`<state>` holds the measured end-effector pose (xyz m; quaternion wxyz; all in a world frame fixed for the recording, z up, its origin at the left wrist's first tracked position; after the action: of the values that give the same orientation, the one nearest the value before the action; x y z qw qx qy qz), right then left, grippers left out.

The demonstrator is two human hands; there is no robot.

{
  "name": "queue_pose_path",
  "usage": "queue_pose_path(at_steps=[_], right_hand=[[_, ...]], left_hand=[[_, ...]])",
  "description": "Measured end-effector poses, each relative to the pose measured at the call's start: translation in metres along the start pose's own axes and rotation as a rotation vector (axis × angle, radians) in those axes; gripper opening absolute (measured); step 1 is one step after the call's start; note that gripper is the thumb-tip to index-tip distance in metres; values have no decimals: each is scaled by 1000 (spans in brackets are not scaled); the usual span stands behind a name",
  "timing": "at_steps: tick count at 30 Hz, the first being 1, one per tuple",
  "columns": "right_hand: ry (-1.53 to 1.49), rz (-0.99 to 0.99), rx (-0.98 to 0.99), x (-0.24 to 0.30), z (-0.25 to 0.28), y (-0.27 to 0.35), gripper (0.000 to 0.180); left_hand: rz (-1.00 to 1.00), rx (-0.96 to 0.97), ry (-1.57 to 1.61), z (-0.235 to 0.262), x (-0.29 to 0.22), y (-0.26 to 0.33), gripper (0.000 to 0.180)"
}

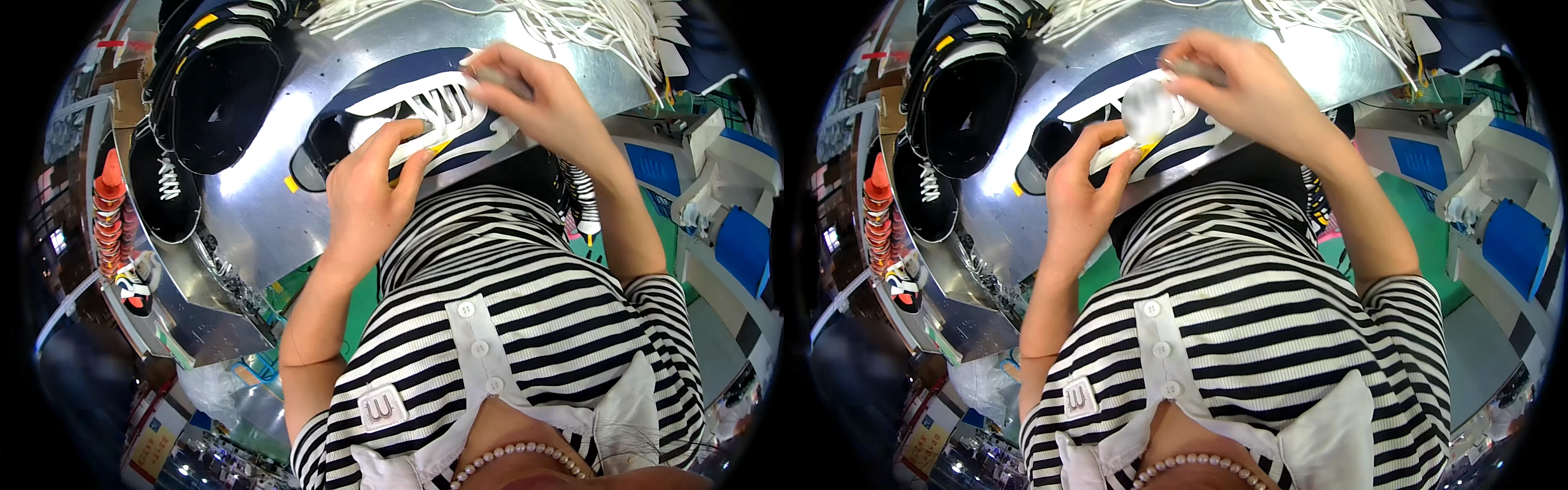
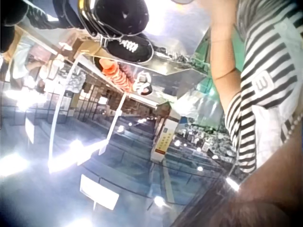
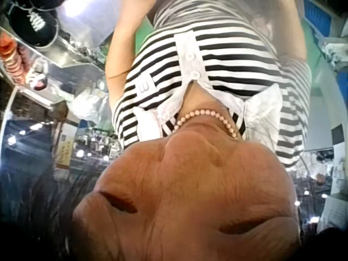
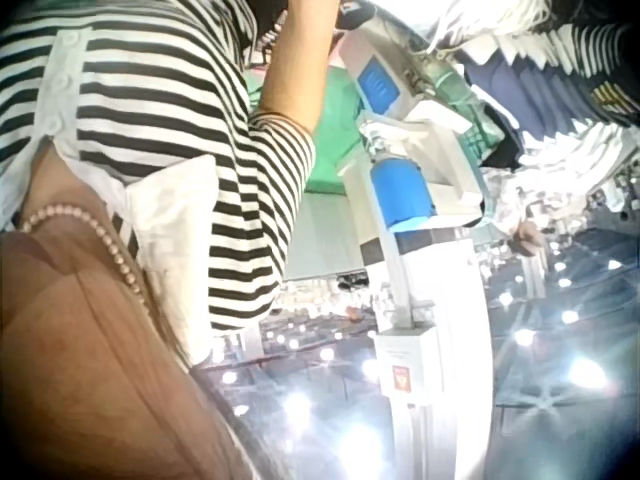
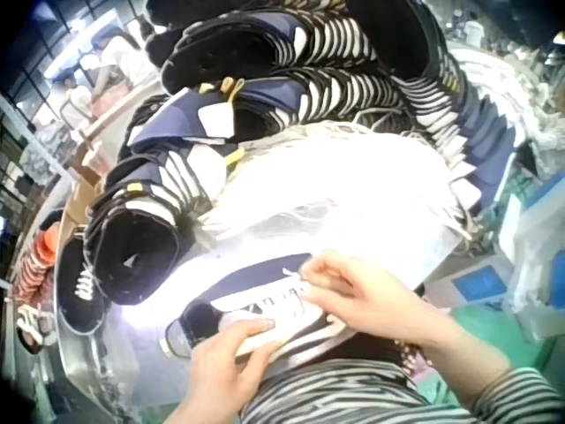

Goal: The person threads white shoelaces through the eyelets of a blue and white sneaker. They pull the laces tight and arrange them neatly on the shoe's surface. The person repeats this process for multiple shoes on a metal workbench.

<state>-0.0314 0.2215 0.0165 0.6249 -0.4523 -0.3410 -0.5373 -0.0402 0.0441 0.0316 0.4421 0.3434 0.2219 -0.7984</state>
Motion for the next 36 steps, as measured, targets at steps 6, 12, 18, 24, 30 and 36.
queue_pose_path(at_steps=[6,12,18,24,30,36], right_hand=[[164,182,-152,-16,-29,-16,23],[67,140,99,-10,-38,-18,19],[64,71,196,-16,-47,-22,16],[35,-52,180,-22,-42,-20,12],[-167,15,23,-17,-32,-15,12],[108,509,300,26,-46,-1,15]], left_hand=[[173,293,-159,-2,8,5,21],[82,125,-205,9,4,7,36],[61,-18,-232,6,1,-6,49],[-21,-3,-218,10,-2,-13,55],[-116,45,-264,12,0,-16,56],[-16,133,-204,13,7,-18,52]])
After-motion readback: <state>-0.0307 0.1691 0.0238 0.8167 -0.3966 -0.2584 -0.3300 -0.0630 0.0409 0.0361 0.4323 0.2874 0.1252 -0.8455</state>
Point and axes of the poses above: each hand's wrist, its own y-axis away from the middle knuckle, its own z-axis out of the back of the hand, x = y × z, the point moved 9 cm from there along -y, towards the middle knuckle, and after that the axes turned 8 degrees about z, right-handed, at the moved point
